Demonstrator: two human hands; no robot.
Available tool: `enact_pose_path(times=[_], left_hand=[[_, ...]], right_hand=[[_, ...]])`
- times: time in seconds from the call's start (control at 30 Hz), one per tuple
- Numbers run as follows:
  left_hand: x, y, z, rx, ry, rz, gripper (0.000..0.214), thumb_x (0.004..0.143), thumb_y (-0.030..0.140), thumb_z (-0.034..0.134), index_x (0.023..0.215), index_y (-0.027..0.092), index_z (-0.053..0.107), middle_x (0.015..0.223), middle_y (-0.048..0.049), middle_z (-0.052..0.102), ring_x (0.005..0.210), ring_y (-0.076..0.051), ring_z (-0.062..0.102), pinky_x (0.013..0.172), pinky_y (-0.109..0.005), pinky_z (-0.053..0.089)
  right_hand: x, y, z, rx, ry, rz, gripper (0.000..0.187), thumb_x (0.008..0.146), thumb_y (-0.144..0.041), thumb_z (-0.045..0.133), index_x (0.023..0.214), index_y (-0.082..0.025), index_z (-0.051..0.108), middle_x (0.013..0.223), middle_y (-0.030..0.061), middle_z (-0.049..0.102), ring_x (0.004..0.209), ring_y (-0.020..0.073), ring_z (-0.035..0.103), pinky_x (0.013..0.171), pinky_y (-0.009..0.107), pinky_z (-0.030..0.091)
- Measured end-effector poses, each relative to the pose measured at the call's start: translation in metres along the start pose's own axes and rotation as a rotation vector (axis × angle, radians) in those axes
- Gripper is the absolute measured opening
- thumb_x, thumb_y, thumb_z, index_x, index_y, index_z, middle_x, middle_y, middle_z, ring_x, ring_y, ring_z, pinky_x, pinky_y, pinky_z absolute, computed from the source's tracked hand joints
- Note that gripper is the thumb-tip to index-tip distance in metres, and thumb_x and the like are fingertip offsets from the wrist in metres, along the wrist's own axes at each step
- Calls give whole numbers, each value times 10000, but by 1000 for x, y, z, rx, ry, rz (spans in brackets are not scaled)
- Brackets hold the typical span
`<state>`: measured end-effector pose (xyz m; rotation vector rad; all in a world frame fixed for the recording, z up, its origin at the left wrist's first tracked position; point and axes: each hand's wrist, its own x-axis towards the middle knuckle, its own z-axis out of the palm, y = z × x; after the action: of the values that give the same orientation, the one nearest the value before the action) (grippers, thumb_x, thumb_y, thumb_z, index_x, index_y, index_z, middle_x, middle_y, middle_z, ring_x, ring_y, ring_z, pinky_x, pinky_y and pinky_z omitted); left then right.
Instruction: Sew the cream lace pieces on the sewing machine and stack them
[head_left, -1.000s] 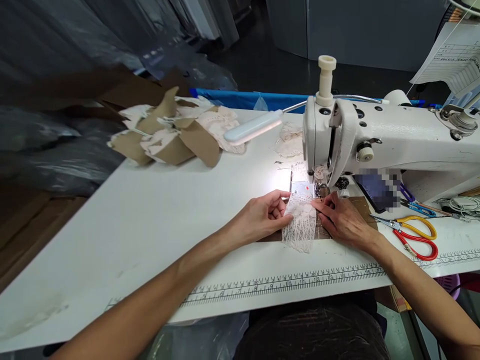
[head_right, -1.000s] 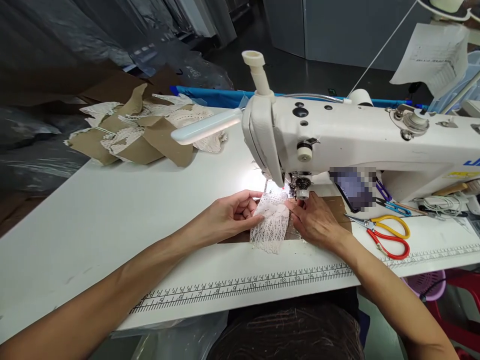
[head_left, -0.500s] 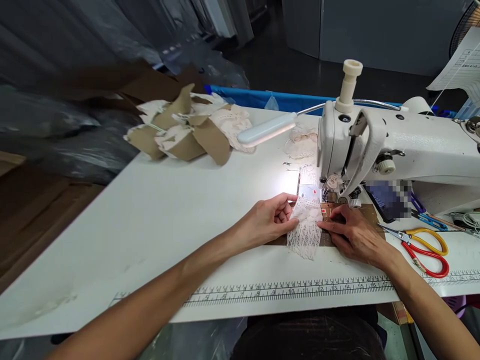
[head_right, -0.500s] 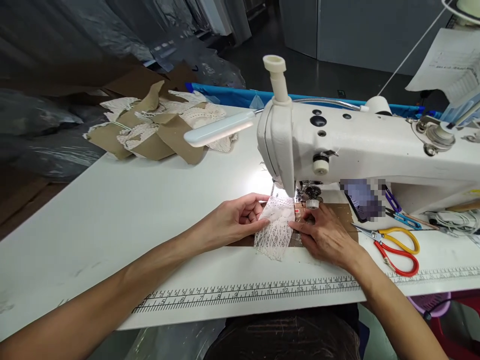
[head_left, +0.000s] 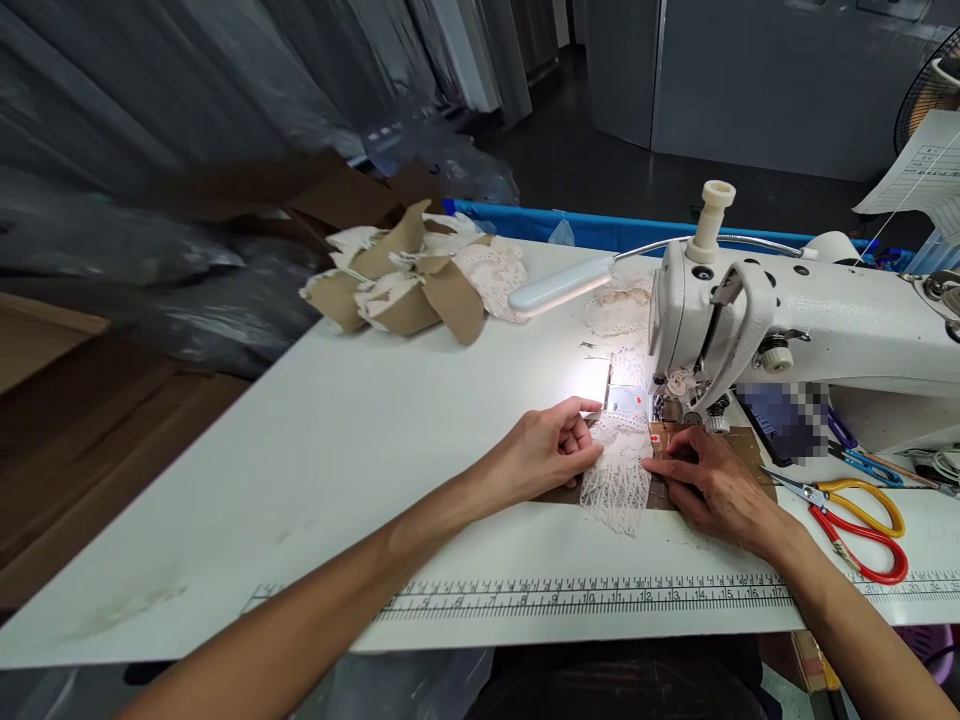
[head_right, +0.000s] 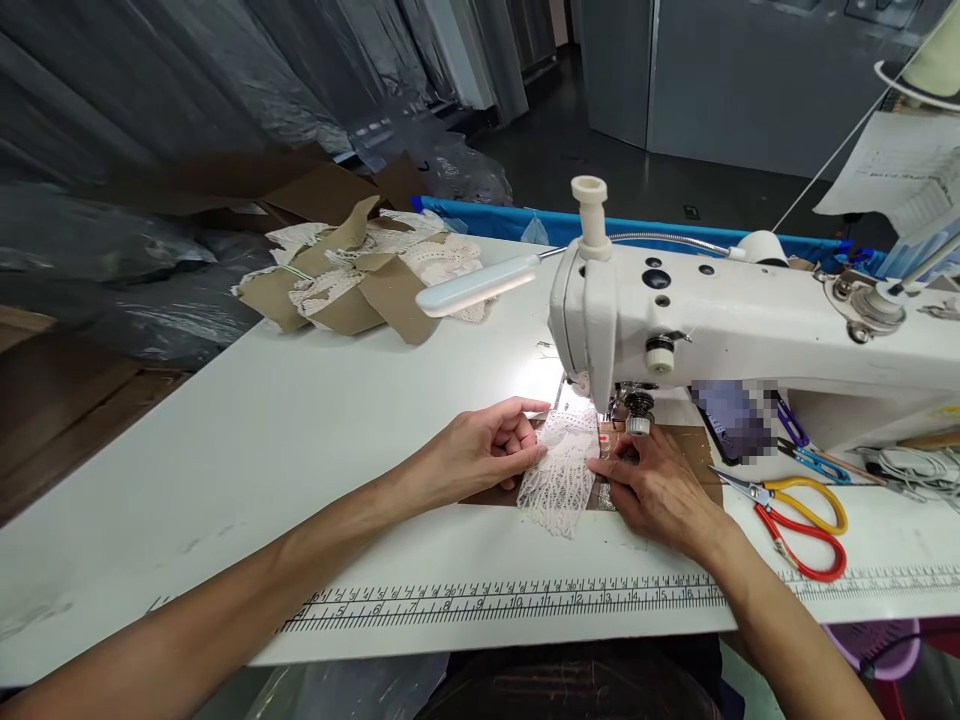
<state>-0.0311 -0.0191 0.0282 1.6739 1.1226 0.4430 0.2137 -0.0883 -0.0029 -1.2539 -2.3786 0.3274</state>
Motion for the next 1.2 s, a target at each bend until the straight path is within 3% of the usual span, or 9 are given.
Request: enact_pose_path(times=[0.57,0.67,0.77,0.83,0.9,0.97,1.1,1.2], left_hand=[[1,-5,-3,38,-38,52,454,796,378,630,1188,166,542,679,44,612,543,-126,579,490,-246,502],[5,-10,-3,183,102,242,351,873,395,600,1141,169,613,697,21,611,554,-118,560,509,-245,487],[11,-13,-3,414,250,647,207,953,318,543,1004,169,678,821,-38,643,662,-126,591,583,-250,500],[16,-14,-1,538,175,903,207,986,280,505,982,163,676,910,-74,667,757,-148,622,648,-267,525],[20,-14,2,676,56,1061,227,1002,294,481,1040,155,657,996,-103,688,835,-182,639,727,-317,543],[25,-14,3,826,-23,1105,294,1009,347,460,1136,139,625,1106,-136,686,885,-219,643,778,-374,538],[29,-11,-1,1008,-115,1050,449,998,463,447,1248,113,577,1271,-183,630,1036,-288,618,853,-434,503],[30,-10,-7,1048,-34,969,469,993,492,444,1262,129,574,1276,-178,630,1116,-311,593,904,-460,480]], right_hand=[[1,-2,1,-13,49,-13,320,925,-178,527,1183,-260,697,1056,89,588,986,230,556,897,434,528],[1,-2,1,-18,56,-20,311,928,-183,529,1180,-249,700,1039,95,592,973,229,555,880,428,528],[2,-1,1,-18,53,-22,300,934,-198,535,1177,-261,699,1033,88,594,971,221,552,879,413,523],[2,-1,2,-17,49,-19,294,926,-195,549,1165,-273,702,1033,82,593,971,215,551,879,402,519],[2,-1,2,-15,56,-15,291,911,-177,563,1145,-273,708,1031,80,593,965,212,551,876,396,517],[3,-1,2,-8,72,-20,284,899,-164,576,1126,-263,715,1031,82,595,962,213,551,879,396,514],[4,-2,1,8,93,-34,284,876,-139,597,1105,-249,722,1029,82,603,951,217,555,868,395,515],[4,-2,0,12,91,-37,293,866,-121,597,1102,-239,724,1007,85,603,933,222,557,841,396,520]])
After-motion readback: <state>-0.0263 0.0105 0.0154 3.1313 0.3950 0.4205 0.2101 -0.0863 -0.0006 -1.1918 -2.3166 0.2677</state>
